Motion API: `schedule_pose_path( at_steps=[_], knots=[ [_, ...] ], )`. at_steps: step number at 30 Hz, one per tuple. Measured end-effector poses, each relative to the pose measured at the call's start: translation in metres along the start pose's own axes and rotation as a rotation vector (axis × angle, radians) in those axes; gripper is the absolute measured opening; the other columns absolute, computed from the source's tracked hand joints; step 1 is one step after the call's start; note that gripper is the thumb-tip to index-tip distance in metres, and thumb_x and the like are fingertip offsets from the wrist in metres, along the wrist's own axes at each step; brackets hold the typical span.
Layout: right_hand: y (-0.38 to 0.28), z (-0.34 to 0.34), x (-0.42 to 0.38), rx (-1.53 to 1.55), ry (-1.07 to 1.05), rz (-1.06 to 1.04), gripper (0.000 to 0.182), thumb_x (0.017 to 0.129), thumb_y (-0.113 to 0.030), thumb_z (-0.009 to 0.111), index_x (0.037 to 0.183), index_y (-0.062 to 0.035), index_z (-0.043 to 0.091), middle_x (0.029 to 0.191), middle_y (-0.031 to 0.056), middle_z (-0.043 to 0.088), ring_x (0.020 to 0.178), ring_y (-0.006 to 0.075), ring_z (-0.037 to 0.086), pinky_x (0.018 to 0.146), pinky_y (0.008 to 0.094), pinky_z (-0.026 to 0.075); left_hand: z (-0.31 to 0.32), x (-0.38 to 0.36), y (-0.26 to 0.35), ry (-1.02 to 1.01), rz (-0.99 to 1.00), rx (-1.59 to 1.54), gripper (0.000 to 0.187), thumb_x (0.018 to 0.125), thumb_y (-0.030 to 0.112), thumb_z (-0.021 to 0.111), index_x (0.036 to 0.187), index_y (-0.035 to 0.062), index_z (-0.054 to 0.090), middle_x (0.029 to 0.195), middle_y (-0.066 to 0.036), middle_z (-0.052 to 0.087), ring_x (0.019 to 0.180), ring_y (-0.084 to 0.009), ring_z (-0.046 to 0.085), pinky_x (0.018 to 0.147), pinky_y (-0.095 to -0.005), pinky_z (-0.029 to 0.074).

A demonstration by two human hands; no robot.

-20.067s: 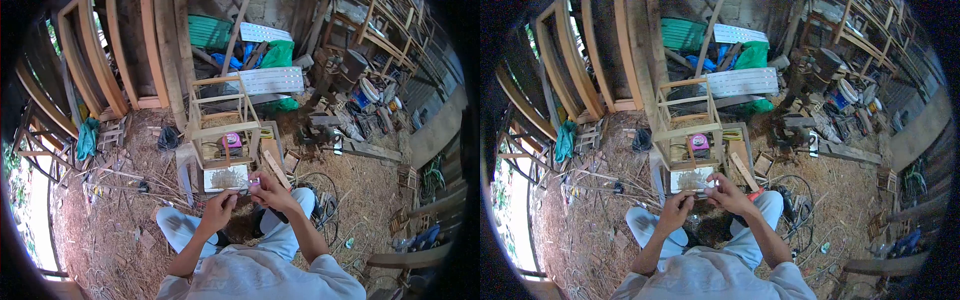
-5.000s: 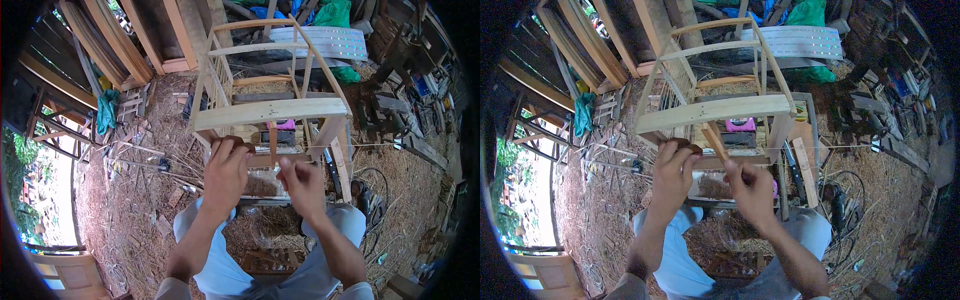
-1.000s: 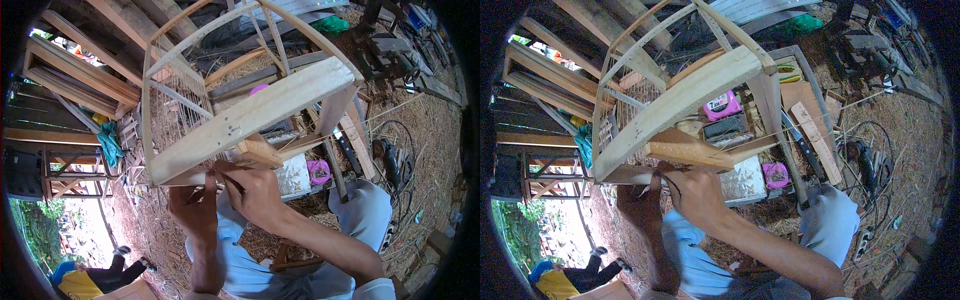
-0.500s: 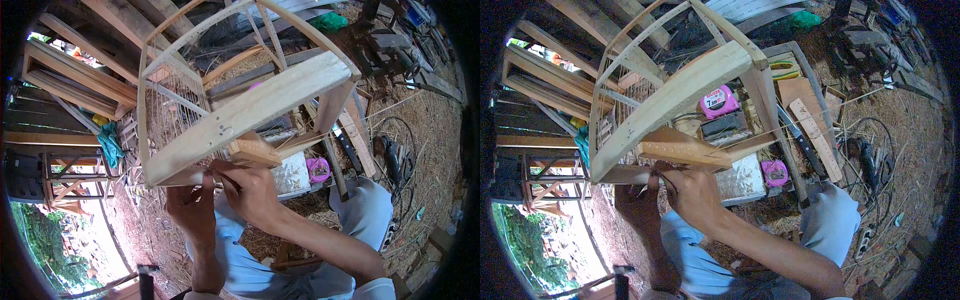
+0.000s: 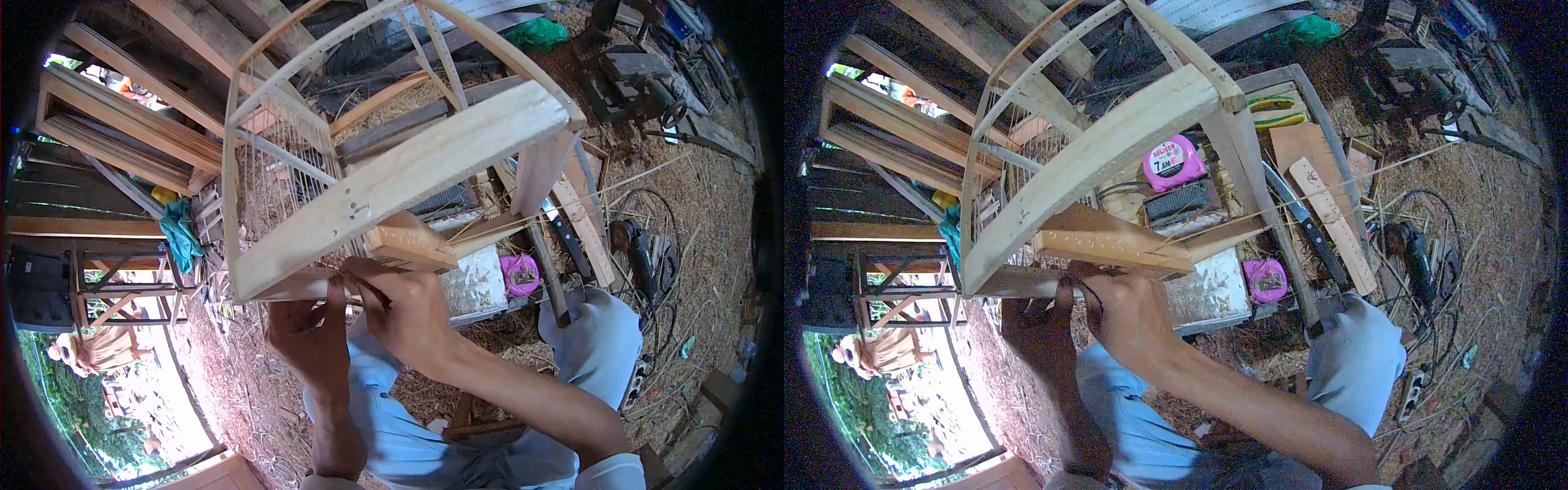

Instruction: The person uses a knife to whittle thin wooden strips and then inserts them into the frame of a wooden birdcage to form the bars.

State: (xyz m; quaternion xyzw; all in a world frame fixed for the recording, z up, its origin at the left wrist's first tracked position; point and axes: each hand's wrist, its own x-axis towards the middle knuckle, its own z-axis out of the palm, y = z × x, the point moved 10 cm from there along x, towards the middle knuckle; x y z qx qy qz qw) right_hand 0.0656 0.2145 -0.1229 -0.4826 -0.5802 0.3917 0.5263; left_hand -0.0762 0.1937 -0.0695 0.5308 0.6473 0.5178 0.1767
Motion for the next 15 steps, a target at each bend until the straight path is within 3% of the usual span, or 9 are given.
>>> schedule_pose_path(
  at_steps=[15],
  knots=[
    [-0.0078,-0.0044,0.0008,0.053,0.062,-0.044,0.023,0.074,0.005,0.060,0.095,-0.0022,0.067,0.075,0.0203,0.064,0.069,0.0346,0.065,0.057,0.0366,0.051,-0.0002,0.0005,0.0030,-0.002,-0.019,0.127,0.033,0.075,-0.003,0.071,0.105,-0.0083,0.057,0.095,-0.015,0.066,0.080,-0.0162,0.066,0.061,-0.0237,0.058]
  ],
)
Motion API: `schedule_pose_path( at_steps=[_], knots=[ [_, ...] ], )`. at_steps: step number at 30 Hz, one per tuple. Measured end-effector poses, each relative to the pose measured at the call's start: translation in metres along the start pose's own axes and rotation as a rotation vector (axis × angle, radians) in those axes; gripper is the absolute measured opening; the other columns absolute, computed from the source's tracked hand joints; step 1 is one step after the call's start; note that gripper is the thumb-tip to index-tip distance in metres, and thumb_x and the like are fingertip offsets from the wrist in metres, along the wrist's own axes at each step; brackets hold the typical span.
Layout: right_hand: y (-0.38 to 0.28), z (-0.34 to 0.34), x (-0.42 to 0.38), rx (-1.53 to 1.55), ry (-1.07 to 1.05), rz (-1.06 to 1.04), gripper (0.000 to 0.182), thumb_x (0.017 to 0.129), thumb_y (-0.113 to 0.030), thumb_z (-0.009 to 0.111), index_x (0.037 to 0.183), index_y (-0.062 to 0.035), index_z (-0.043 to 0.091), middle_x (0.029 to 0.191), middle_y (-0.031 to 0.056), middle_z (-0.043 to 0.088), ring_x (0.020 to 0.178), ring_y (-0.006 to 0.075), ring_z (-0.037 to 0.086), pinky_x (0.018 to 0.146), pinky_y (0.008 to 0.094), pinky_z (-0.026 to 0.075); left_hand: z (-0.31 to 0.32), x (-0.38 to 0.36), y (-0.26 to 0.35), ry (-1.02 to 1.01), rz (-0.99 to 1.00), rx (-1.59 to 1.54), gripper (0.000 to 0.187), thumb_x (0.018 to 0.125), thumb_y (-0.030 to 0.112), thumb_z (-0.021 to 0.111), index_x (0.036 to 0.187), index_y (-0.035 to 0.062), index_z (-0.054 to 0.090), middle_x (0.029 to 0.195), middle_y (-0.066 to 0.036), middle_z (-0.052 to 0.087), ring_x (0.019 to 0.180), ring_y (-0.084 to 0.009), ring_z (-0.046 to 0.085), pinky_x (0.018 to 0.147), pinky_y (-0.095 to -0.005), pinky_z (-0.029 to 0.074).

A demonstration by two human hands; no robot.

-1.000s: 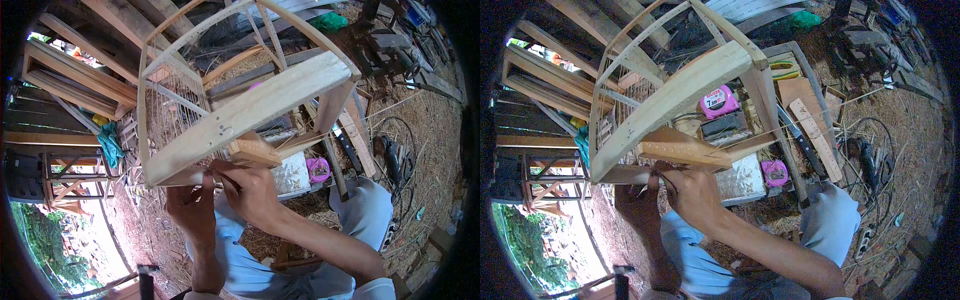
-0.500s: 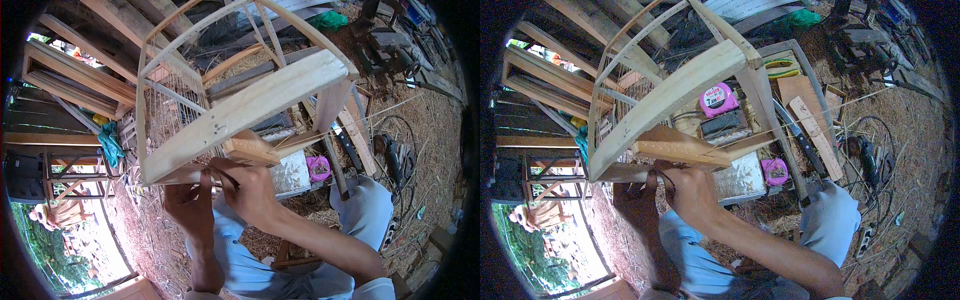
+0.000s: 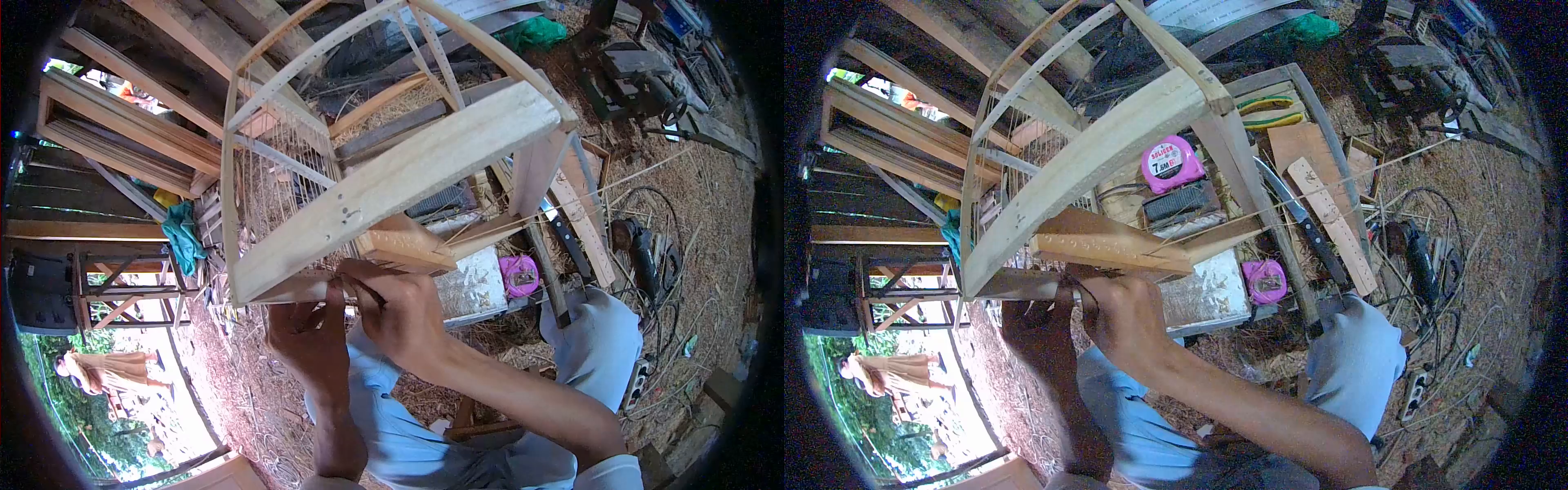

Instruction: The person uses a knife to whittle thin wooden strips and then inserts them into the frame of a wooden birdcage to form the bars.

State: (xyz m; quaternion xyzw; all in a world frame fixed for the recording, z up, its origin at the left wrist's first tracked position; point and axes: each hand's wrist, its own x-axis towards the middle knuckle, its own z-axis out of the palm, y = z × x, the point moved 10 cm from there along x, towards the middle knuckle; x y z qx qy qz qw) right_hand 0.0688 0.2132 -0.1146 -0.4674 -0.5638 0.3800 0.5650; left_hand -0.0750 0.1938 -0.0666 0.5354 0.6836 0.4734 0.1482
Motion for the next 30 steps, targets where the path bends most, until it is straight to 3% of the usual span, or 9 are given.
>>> schedule_pose_path(
  at_steps=[8,13,15,18,21,30],
  knots=[
    [-0.002,0.004,0.000,-0.028,0.009,-0.048,0.023,0.072,0.005,0.061,0.093,-0.0032,0.066,0.074,0.0193,0.064,0.066,0.0342,0.065,0.056,0.0376,0.051,-0.001,-0.001,0.002,0.010,0.046,0.005,0.035,0.075,-0.003,0.070,0.106,-0.0082,0.056,0.092,-0.014,0.067,0.077,-0.0140,0.065,0.058,-0.0227,0.056],
    [-0.005,0.004,0.006,-0.115,-0.054,-0.052,0.023,0.076,0.002,0.060,0.098,-0.0042,0.066,0.071,0.0190,0.063,0.065,0.0335,0.064,0.055,0.0373,0.051,-0.001,0.006,-0.008,-0.042,-0.044,0.019,0.031,0.074,-0.004,0.070,0.102,-0.0071,0.057,0.092,-0.014,0.067,0.078,-0.0127,0.064,0.059,-0.0217,0.054],
    [0.007,0.009,0.005,-0.152,-0.136,0.100,0.022,0.080,-0.001,0.059,0.102,-0.0032,0.064,0.070,0.0186,0.063,0.062,0.0312,0.065,0.054,0.0367,0.051,0.000,0.005,-0.009,-0.034,-0.035,-0.004,0.029,0.074,-0.003,0.069,0.100,-0.0071,0.057,0.092,-0.014,0.067,0.079,-0.0135,0.064,0.060,-0.0229,0.055],
    [0.003,-0.001,0.004,-0.100,-0.098,0.122,0.021,0.083,-0.002,0.058,0.103,-0.0009,0.063,0.069,0.0187,0.063,0.058,0.0281,0.065,0.053,0.0356,0.050,0.001,0.005,-0.008,-0.016,0.002,-0.035,0.028,0.074,-0.003,0.069,0.099,-0.0072,0.057,0.092,-0.014,0.067,0.081,-0.0149,0.064,0.064,-0.0255,0.056],
    [-0.003,-0.007,0.009,-0.096,-0.016,-0.028,0.019,0.083,-0.001,0.057,0.102,0.0010,0.063,0.071,0.0196,0.064,0.057,0.0256,0.066,0.052,0.0340,0.051,0.001,0.004,-0.010,-0.013,-0.046,-0.061,0.024,0.075,-0.001,0.069,0.095,-0.0078,0.058,0.091,-0.014,0.067,0.082,-0.0157,0.064,0.068,-0.0293,0.058],
    [-0.003,-0.002,0.006,-0.015,0.015,0.038,0.019,0.083,0.001,0.057,0.100,0.0031,0.063,0.076,0.0217,0.065,0.065,0.0292,0.067,0.057,0.0336,0.051,0.004,0.003,-0.013,-0.030,-0.063,-0.065,0.021,0.076,-0.001,0.069,0.093,-0.0095,0.061,0.085,-0.011,0.068,0.079,-0.0101,0.062,0.065,-0.0215,0.051]
  ],
)
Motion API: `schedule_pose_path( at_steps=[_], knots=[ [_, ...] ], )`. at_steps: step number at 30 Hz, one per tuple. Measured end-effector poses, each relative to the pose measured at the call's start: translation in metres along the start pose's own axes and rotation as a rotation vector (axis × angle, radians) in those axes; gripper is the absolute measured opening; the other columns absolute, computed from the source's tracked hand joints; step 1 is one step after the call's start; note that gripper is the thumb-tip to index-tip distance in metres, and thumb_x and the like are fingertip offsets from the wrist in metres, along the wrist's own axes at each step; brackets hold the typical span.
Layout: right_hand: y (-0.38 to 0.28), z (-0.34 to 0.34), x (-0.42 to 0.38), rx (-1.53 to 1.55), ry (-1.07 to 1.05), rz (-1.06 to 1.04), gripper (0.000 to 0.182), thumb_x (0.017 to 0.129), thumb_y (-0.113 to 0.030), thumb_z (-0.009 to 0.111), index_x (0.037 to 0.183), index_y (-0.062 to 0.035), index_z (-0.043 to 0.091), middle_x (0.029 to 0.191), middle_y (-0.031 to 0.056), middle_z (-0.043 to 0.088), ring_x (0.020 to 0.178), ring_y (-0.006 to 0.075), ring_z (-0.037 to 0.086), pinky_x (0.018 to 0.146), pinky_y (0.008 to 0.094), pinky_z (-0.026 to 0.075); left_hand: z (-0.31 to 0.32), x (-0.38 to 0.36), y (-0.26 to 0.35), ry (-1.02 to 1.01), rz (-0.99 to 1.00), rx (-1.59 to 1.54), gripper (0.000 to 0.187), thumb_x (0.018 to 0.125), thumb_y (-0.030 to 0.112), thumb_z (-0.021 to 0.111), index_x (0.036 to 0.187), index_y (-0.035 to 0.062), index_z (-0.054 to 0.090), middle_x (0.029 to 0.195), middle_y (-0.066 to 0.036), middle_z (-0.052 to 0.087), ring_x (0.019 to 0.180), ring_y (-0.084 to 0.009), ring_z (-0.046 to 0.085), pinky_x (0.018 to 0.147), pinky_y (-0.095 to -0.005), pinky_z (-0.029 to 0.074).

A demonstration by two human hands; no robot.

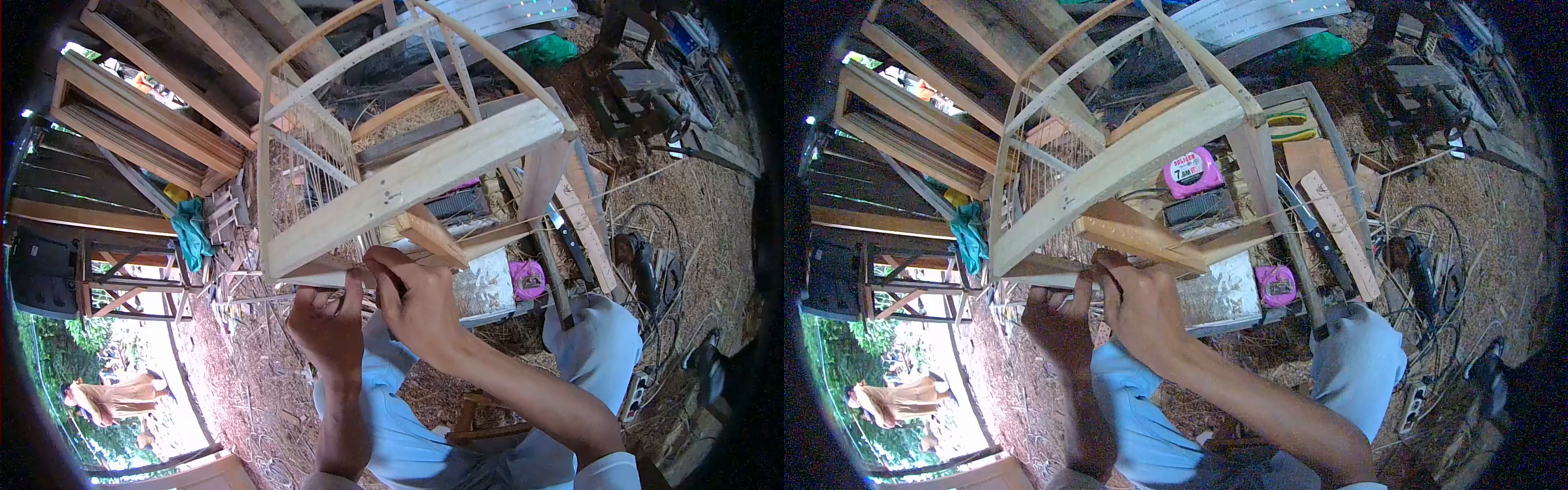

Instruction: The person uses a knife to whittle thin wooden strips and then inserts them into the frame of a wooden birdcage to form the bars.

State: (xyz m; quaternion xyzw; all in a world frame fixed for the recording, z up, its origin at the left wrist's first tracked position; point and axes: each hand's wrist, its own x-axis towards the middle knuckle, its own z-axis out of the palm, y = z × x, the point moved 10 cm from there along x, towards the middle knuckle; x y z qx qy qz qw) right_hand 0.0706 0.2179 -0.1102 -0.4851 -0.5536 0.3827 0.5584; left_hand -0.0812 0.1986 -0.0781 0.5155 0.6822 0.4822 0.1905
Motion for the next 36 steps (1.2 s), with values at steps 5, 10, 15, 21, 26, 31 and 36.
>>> schedule_pose_path(
  at_steps=[5,10,15,21,26,31,36],
  knots=[
    [0.003,0.001,-0.004,-0.020,0.013,-0.001,0.022,0.081,0.002,0.058,0.103,0.0034,0.063,0.078,0.0230,0.065,0.068,0.0324,0.067,0.059,0.0346,0.052,-0.002,-0.001,0.000,0.010,-0.037,0.089,0.017,0.076,-0.001,0.070,0.089,-0.0077,0.061,0.077,-0.007,0.068,0.066,-0.0038,0.058,0.057,-0.0184,0.045],
    [0.003,0.003,-0.005,-0.049,0.003,-0.025,0.024,0.080,0.003,0.059,0.104,0.0036,0.063,0.078,0.0241,0.064,0.069,0.0333,0.067,0.059,0.0350,0.052,-0.005,-0.003,-0.006,0.021,-0.049,0.158,0.016,0.075,-0.001,0.070,0.088,-0.0062,0.062,0.073,-0.004,0.068,0.062,-0.0024,0.055,0.054,-0.0185,0.043],
    [0.002,0.003,-0.006,-0.045,0.023,-0.035,0.024,0.080,0.003,0.059,0.104,0.0044,0.063,0.076,0.0247,0.063,0.067,0.0330,0.067,0.059,0.0350,0.051,-0.004,-0.001,0.007,0.077,0.020,0.057,0.016,0.075,0.000,0.071,0.088,-0.0055,0.063,0.072,-0.004,0.068,0.062,-0.0025,0.056,0.054,-0.0191,0.043],
    [0.005,0.006,-0.007,-0.049,0.022,-0.024,0.025,0.080,0.003,0.058,0.104,0.0045,0.063,0.074,0.0245,0.063,0.065,0.0325,0.067,0.056,0.0358,0.051,-0.003,-0.003,-0.002,0.011,-0.118,0.187,0.018,0.075,-0.001,0.071,0.089,-0.0062,0.063,0.076,-0.006,0.069,0.064,-0.0046,0.059,0.058,-0.0206,0.046],
    [0.003,0.004,-0.006,-0.051,0.022,-0.042,0.024,0.080,0.003,0.058,0.104,0.0043,0.063,0.075,0.0246,0.063,0.066,0.0338,0.066,0.056,0.0362,0.050,-0.004,-0.001,0.013,0.057,0.082,0.241,0.016,0.072,0.001,0.073,0.084,-0.0045,0.063,0.067,-0.007,0.068,0.061,-0.0047,0.059,0.055,-0.0207,0.046],
    [0.000,0.004,-0.004,-0.062,0.016,-0.076,0.024,0.079,0.003,0.058,0.102,0.0035,0.064,0.075,0.0249,0.062,0.066,0.0349,0.065,0.055,0.0363,0.050,-0.002,-0.001,0.010,0.042,0.075,0.199,0.020,0.073,0.002,0.072,0.090,-0.0054,0.064,0.073,-0.010,0.069,0.064,-0.0071,0.062,0.060,-0.0231,0.049],
    [-0.006,-0.001,-0.001,-0.237,-0.041,-0.130,0.031,0.076,0.002,0.061,0.106,-0.0031,0.064,0.069,0.0234,0.061,0.062,0.0340,0.065,0.053,0.0365,0.050,0.009,0.005,0.001,-0.067,-0.036,0.041,0.028,0.077,-0.003,0.069,0.103,-0.0057,0.060,0.089,-0.010,0.066,0.080,-0.0108,0.060,0.067,-0.0220,0.049]
  ],
)
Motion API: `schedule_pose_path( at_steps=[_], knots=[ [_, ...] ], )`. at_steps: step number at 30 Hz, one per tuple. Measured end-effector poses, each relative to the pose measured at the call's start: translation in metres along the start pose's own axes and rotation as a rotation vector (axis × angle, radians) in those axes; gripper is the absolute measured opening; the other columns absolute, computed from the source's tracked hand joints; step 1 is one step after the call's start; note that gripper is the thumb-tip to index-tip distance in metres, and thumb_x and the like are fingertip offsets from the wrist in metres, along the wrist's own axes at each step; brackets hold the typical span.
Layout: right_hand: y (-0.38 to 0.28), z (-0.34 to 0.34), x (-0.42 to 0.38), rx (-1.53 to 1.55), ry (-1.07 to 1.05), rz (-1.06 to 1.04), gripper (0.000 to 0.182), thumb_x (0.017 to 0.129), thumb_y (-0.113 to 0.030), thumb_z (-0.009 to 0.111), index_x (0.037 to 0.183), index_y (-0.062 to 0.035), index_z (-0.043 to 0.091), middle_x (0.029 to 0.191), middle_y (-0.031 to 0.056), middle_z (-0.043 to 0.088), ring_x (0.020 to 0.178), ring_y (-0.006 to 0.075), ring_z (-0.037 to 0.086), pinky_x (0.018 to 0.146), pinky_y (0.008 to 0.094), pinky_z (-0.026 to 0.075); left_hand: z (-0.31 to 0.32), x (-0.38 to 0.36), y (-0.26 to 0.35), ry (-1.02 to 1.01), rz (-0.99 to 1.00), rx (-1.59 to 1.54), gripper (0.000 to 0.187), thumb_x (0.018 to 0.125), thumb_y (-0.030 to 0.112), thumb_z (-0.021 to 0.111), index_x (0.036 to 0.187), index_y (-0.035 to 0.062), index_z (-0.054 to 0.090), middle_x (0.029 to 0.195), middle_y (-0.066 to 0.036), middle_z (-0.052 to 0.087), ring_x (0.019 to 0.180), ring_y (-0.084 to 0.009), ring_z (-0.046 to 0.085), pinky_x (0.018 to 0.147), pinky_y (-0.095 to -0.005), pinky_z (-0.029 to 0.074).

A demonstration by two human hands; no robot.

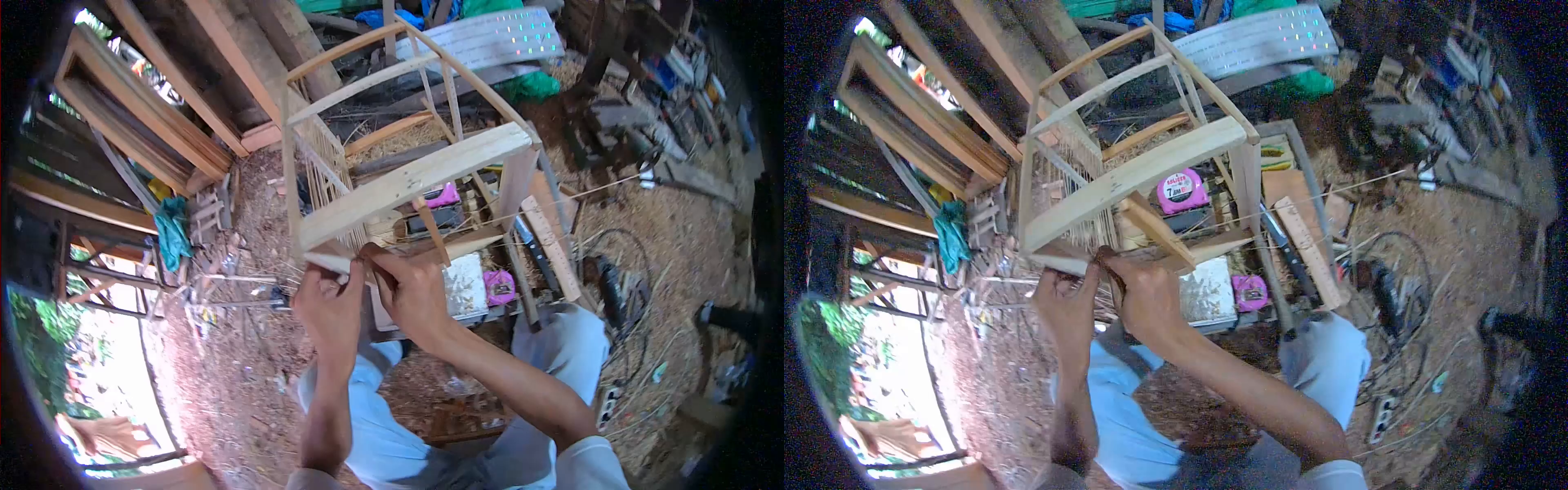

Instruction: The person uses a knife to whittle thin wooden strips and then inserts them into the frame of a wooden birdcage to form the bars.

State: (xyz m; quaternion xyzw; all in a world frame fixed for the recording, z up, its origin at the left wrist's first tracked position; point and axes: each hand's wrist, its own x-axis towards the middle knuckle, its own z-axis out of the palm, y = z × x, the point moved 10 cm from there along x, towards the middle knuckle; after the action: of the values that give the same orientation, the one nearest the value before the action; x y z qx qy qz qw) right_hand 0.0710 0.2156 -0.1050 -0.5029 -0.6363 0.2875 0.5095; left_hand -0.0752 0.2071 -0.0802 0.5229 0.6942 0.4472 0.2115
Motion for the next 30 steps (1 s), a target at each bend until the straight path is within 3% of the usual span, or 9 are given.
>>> schedule_pose_path(
  at_steps=[3,5,7,8,10,11,17,25,30],
  knots=[
    [-0.020,-0.020,-0.010,-0.106,-0.076,-0.032,0.033,0.075,0.002,0.063,0.106,-0.0075,0.066,0.069,0.0212,0.062,0.061,0.0319,0.065,0.053,0.0360,0.050,-0.004,-0.005,0.026,0.032,0.198,0.101,0.031,0.074,0.003,0.073,0.101,-0.0051,0.061,0.085,-0.014,0.066,0.073,-0.0171,0.065,0.061,-0.0246,0.052],
    [-0.020,-0.047,-0.024,-0.171,-0.099,-0.118,0.030,0.075,0.001,0.064,0.103,-0.0101,0.067,0.068,0.0156,0.064,0.062,0.0290,0.066,0.054,0.0343,0.050,-0.002,-0.010,0.013,-0.011,0.093,-0.096,0.033,0.074,0.005,0.074,0.102,-0.0030,0.058,0.093,-0.014,0.063,0.081,-0.0193,0.063,0.065,-0.0290,0.051],
    [0.006,-0.093,-0.024,-0.318,-0.128,0.023,0.017,0.083,-0.002,0.062,0.098,-0.0059,0.067,0.060,0.0077,0.060,0.049,0.0096,0.054,0.047,0.0254,0.043,-0.026,-0.022,0.030,0.171,0.108,0.104,0.032,0.074,0.005,0.073,0.101,0.0012,0.057,0.098,-0.013,0.059,0.090,-0.0205,0.060,0.075,-0.0364,0.048],
    [0.034,-0.116,-0.023,-0.021,-0.040,0.249,0.011,0.089,-0.004,0.057,0.096,-0.0020,0.066,0.057,0.0005,0.055,0.050,0.0029,0.045,0.044,0.0226,0.036,-0.024,-0.026,0.028,0.182,0.095,0.087,0.032,0.074,0.005,0.073,0.101,0.0012,0.057,0.098,-0.013,0.059,0.090,-0.0205,0.060,0.075,-0.0364,0.048],
    [0.055,-0.155,-0.009,0.015,0.082,0.285,0.013,0.092,-0.006,0.055,0.095,0.0006,0.065,0.055,-0.0031,0.050,0.050,0.0018,0.045,0.044,0.0214,0.032,0.002,-0.040,0.060,0.084,0.467,0.085,0.027,0.076,0.003,0.068,0.100,0.0025,0.056,0.094,-0.013,0.056,0.089,-0.0268,0.057,0.077,-0.0381,0.046],
    [0.046,-0.168,-0.002,-0.160,0.118,0.197,0.012,0.091,-0.005,0.055,0.095,0.0008,0.064,0.057,-0.0024,0.051,0.052,0.0020,0.046,0.045,0.0210,0.033,0.015,-0.052,0.077,0.026,0.659,0.091,0.025,0.078,0.003,0.066,0.100,0.0032,0.055,0.093,-0.013,0.054,0.088,-0.0299,0.055,0.077,-0.0389,0.045],
    [0.000,-0.165,0.005,-0.432,0.224,-0.265,0.014,0.077,-0.004,0.070,0.091,-0.0066,0.065,0.077,0.0067,0.064,0.063,0.0181,0.061,0.049,0.0269,0.046,0.058,-0.028,0.078,-0.067,0.743,0.326,0.021,0.083,0.015,0.061,0.101,0.0027,0.060,0.099,-0.016,0.057,0.096,-0.0355,0.054,0.084,-0.0445,0.044],
    [0.011,-0.167,0.022,-0.766,0.206,-0.265,0.025,0.079,-0.011,0.066,0.101,-0.0117,0.055,0.106,0.0081,0.056,0.105,0.0299,0.048,0.086,0.0455,0.036,0.067,-0.023,0.080,-0.215,0.711,0.278,0.016,0.080,0.009,0.062,0.094,0.0015,0.062,0.084,-0.016,0.056,0.085,-0.0354,0.055,0.075,-0.0436,0.045],
    [0.010,-0.161,0.021,-0.777,0.166,-0.366,0.014,0.077,-0.007,0.064,0.089,-0.0084,0.058,0.096,0.0060,0.060,0.099,0.0279,0.052,0.086,0.0428,0.035,0.065,-0.019,0.073,-0.223,0.690,0.207,0.015,0.079,0.008,0.064,0.092,0.0010,0.063,0.083,-0.017,0.056,0.082,-0.0360,0.055,0.074,-0.0433,0.045]
  ],
)
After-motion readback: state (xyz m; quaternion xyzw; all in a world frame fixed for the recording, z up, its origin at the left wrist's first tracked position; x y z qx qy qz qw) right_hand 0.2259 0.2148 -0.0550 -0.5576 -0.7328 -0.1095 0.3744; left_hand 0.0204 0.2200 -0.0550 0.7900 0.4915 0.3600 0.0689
